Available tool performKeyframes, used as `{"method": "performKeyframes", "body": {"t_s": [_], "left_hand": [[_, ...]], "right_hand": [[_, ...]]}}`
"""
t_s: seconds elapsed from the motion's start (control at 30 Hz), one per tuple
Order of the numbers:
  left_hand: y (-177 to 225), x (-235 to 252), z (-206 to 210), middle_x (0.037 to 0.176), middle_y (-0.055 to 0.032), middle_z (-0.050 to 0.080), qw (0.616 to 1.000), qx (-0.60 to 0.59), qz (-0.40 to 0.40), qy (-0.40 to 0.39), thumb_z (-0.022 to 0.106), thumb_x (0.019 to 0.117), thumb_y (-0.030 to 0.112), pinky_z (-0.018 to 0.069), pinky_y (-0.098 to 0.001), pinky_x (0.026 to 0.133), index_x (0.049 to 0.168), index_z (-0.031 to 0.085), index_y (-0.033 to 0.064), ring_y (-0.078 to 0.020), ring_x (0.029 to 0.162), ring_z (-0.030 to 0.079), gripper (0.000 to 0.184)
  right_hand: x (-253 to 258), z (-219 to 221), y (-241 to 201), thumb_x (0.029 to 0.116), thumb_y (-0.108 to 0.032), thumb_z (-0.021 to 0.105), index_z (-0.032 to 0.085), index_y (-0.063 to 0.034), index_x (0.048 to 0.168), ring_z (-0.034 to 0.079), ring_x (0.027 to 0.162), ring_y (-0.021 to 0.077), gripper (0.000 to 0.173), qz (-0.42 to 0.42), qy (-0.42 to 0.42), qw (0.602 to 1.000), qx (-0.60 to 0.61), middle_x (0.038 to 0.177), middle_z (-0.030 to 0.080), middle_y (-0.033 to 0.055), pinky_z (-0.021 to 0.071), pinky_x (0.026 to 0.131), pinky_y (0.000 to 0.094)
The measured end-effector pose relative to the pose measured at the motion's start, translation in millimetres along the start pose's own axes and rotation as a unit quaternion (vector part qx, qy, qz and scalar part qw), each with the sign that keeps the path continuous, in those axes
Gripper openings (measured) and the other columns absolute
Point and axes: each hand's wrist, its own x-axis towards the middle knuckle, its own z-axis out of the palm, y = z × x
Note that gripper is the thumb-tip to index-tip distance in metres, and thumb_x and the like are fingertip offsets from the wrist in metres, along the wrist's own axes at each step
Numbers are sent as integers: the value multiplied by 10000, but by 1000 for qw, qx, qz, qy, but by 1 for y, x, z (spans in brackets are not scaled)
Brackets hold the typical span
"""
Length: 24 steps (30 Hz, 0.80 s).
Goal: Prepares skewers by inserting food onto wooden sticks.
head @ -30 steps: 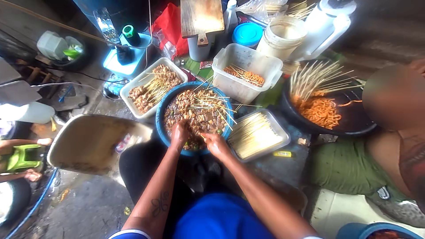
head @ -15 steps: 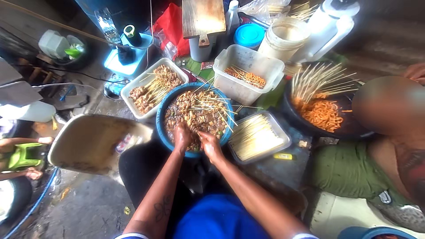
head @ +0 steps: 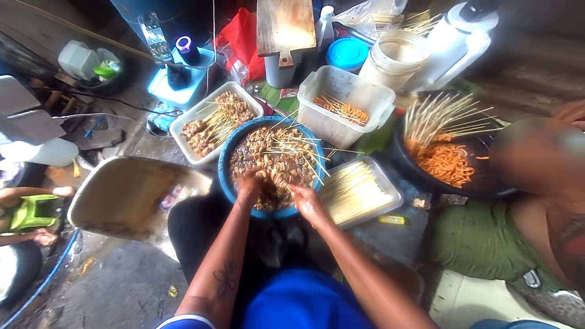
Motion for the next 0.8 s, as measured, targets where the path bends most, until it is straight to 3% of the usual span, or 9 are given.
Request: {"method": "performKeyframes", "body": {"t_s": [0.13,0.23,0.37,0.53,0.67,0.8], "left_hand": [[-13,11,-1,1078,-154,658,996,61,53,36,561,1008,-21,538,-322,759,1247,621,-57,-154,813,610,248],[-14,11,0,998,-142,660,990,112,79,24,542,1028,12,529,-326,738,1223,640,-56,-153,779,595,228],[-19,10,-1,1084,-196,675,976,169,134,7,544,1020,9,547,-399,854,1196,649,-72,-217,910,647,220],[-19,5,-2,1144,-195,717,937,289,196,19,577,1027,51,522,-477,977,1172,707,-29,-276,1052,690,211],[-10,-7,0,1148,-202,736,891,380,248,15,553,1038,43,497,-518,1035,1179,728,-17,-328,1114,700,232],[0,-7,0,1151,-205,728,900,374,225,-1,484,1044,31,492,-546,1003,1193,725,-2,-338,1102,688,286]], "right_hand": [[-11,3,-9,1098,-105,439,663,-74,1375,675,842,256,358,-11,-36,997,-65,1072,723,175,543,870,442],[-8,7,-7,1099,-104,434,660,-67,1376,671,835,265,360,-15,-44,996,-70,1068,721,178,541,868,446],[-2,12,-8,1096,-99,445,661,-73,1372,614,755,208,352,31,-47,998,-9,977,694,152,529,767,385],[-7,17,-18,1097,-75,444,638,-66,1392,433,539,105,353,98,-47,989,98,722,546,57,368,505,261],[-8,21,-28,1099,-75,432,618,-61,1411,380,477,91,363,127,-43,980,146,677,494,34,317,445,237],[-3,34,-26,1095,-81,446,622,-46,1401,390,495,97,355,102,-25,984,141,686,517,50,343,473,257]]}}
